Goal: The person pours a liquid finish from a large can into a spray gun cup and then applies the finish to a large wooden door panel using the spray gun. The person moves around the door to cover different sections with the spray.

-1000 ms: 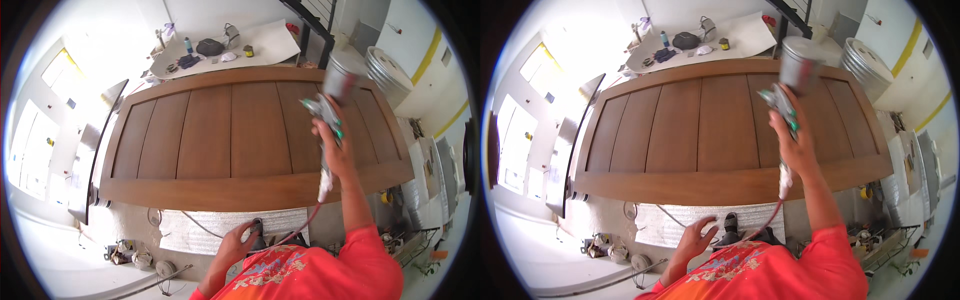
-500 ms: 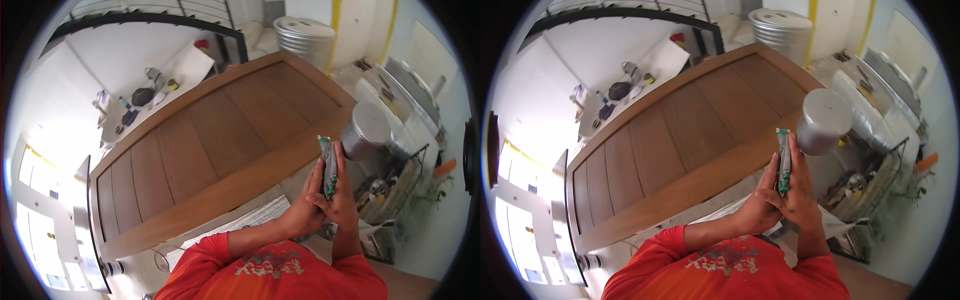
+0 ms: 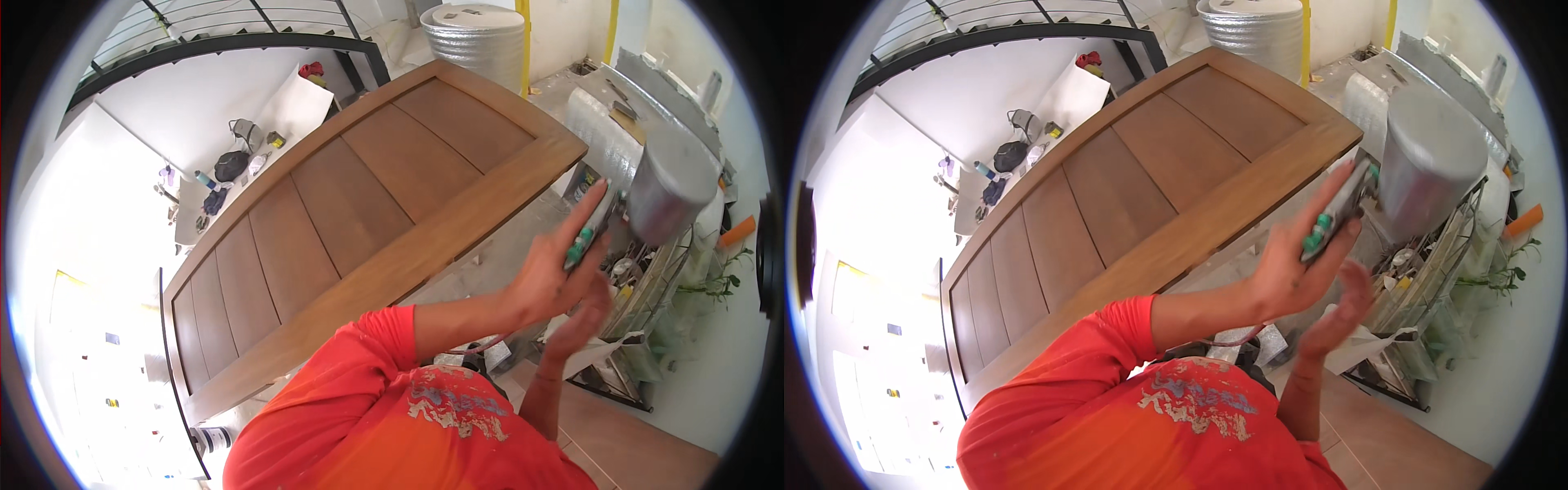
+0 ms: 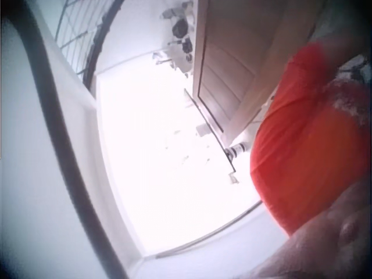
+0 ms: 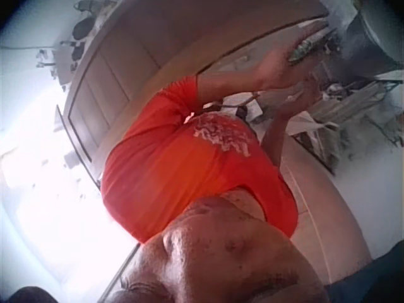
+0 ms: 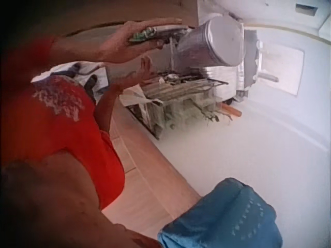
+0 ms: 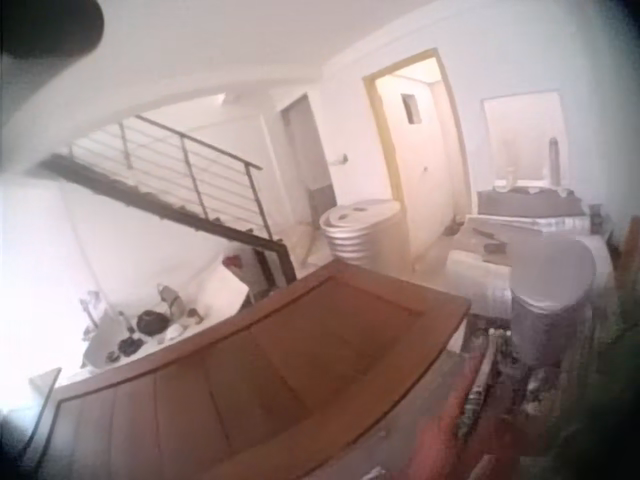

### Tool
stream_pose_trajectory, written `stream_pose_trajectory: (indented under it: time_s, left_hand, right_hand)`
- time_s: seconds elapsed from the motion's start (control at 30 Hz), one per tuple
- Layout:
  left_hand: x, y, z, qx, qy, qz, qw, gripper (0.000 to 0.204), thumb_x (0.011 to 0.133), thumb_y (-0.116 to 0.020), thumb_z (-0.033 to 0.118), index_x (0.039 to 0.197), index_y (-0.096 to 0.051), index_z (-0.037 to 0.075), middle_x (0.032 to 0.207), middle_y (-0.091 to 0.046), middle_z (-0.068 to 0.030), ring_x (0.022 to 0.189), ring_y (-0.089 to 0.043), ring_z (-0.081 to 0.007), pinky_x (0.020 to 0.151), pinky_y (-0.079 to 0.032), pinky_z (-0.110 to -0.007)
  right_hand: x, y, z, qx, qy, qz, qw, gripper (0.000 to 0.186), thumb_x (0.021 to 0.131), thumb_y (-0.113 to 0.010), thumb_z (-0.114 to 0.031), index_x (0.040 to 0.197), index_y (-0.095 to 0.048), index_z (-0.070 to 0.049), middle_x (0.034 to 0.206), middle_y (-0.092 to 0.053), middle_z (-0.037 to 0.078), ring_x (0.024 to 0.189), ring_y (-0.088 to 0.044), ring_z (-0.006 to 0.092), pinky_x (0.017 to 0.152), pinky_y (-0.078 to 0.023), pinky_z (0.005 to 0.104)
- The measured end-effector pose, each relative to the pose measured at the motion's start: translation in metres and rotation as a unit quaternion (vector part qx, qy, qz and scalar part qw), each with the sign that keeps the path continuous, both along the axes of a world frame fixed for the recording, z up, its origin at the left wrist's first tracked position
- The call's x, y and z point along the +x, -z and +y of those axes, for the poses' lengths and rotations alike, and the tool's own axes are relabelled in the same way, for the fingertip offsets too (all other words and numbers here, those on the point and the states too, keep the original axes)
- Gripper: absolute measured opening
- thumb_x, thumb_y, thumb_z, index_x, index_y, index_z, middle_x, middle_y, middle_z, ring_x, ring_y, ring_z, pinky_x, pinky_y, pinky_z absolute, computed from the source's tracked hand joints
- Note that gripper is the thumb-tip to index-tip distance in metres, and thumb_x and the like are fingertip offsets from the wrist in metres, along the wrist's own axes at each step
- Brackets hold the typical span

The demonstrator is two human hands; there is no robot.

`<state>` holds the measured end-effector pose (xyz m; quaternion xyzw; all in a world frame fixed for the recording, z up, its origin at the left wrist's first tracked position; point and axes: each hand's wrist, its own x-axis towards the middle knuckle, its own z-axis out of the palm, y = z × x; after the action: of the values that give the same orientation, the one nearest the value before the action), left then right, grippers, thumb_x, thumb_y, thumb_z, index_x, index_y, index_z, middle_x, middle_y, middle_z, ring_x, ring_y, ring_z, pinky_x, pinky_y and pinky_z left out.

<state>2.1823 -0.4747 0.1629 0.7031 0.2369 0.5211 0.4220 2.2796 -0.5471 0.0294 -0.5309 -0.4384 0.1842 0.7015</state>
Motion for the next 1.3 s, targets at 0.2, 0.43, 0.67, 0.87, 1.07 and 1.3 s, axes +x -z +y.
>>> stream_pose_trajectory:
  time_s: [0.2,0.43,0.67,0.87,1.07,1.3]
  left_hand:
    - [0.008,-0.048,0.05,-0.084,0.046,-0.186,0.978,0.062,0.105,-0.062,0.014,0.161,-0.037,0.007,0.088,-0.067,-0.0065,0.08,-0.06,-0.0098,0.073,-0.053,-0.031]
    - [-0.062,-0.099,0.119,-0.115,0.1,-0.127,0.98,0.029,0.105,-0.064,0.016,0.129,-0.065,-0.001,0.097,-0.073,-0.0084,0.083,-0.072,-0.0163,0.074,-0.06,-0.03]
    - [-0.151,-0.092,0.212,-0.091,0.036,0.057,0.994,0.025,0.104,-0.062,0.017,0.116,-0.07,-0.004,0.099,-0.075,-0.0112,0.085,-0.075,-0.0216,0.077,-0.056,-0.034]
    - [-0.17,-0.039,0.28,-0.164,0.073,0.093,0.979,0.027,0.103,-0.064,0.02,0.117,-0.068,-0.003,0.094,-0.074,-0.0096,0.08,-0.072,-0.0184,0.07,-0.05,-0.031]
    - [-0.16,0.004,0.332,-0.219,0.114,0.118,0.962,0.028,0.101,-0.067,0.022,0.114,-0.067,-0.002,0.094,-0.073,-0.0101,0.076,-0.072,-0.0179,0.071,-0.055,-0.033]
    - [-0.136,0.04,0.371,-0.213,0.146,0.105,0.961,0.025,0.101,-0.067,0.021,0.111,-0.068,-0.001,0.089,-0.072,-0.0081,0.072,-0.071,-0.0169,0.065,-0.052,-0.031]
  right_hand:
    - [-0.077,0.139,-0.032,-0.098,-0.528,0.253,0.805,0.068,0.112,-0.032,-0.055,0.119,-0.068,0.003,0.117,-0.07,0.013,0.117,-0.064,0.0265,0.11,-0.044,0.0397]
    - [-0.127,0.25,-0.083,-0.197,-0.432,0.223,0.851,0.052,0.11,-0.047,-0.052,0.094,-0.059,-0.003,0.096,-0.063,0.007,0.097,-0.06,0.0187,0.095,-0.049,0.0357]
    - [-0.152,0.155,-0.076,-0.335,-0.295,0.126,0.886,0.056,0.108,-0.052,-0.05,0.077,-0.054,-0.004,0.068,-0.049,-0.002,0.067,-0.046,0.0098,0.06,-0.042,0.0325]
    - [-0.15,0.082,-0.086,-0.416,-0.286,0.089,0.859,0.051,0.107,-0.055,-0.042,0.082,-0.061,0.002,0.065,-0.05,0.006,0.067,-0.049,0.0127,0.062,-0.044,0.034]
    - [-0.15,0.017,-0.087,-0.425,-0.264,0.095,0.861,0.058,0.109,-0.049,-0.048,0.074,-0.055,-0.003,0.064,-0.046,-0.003,0.064,-0.04,0.009,0.055,-0.035,0.0313]
    - [-0.15,0.013,-0.061,-0.432,-0.266,0.107,0.855,0.054,0.11,-0.051,-0.043,0.077,-0.055,0.0,0.063,-0.045,0.0,0.064,-0.041,0.01,0.057,-0.037,0.033]
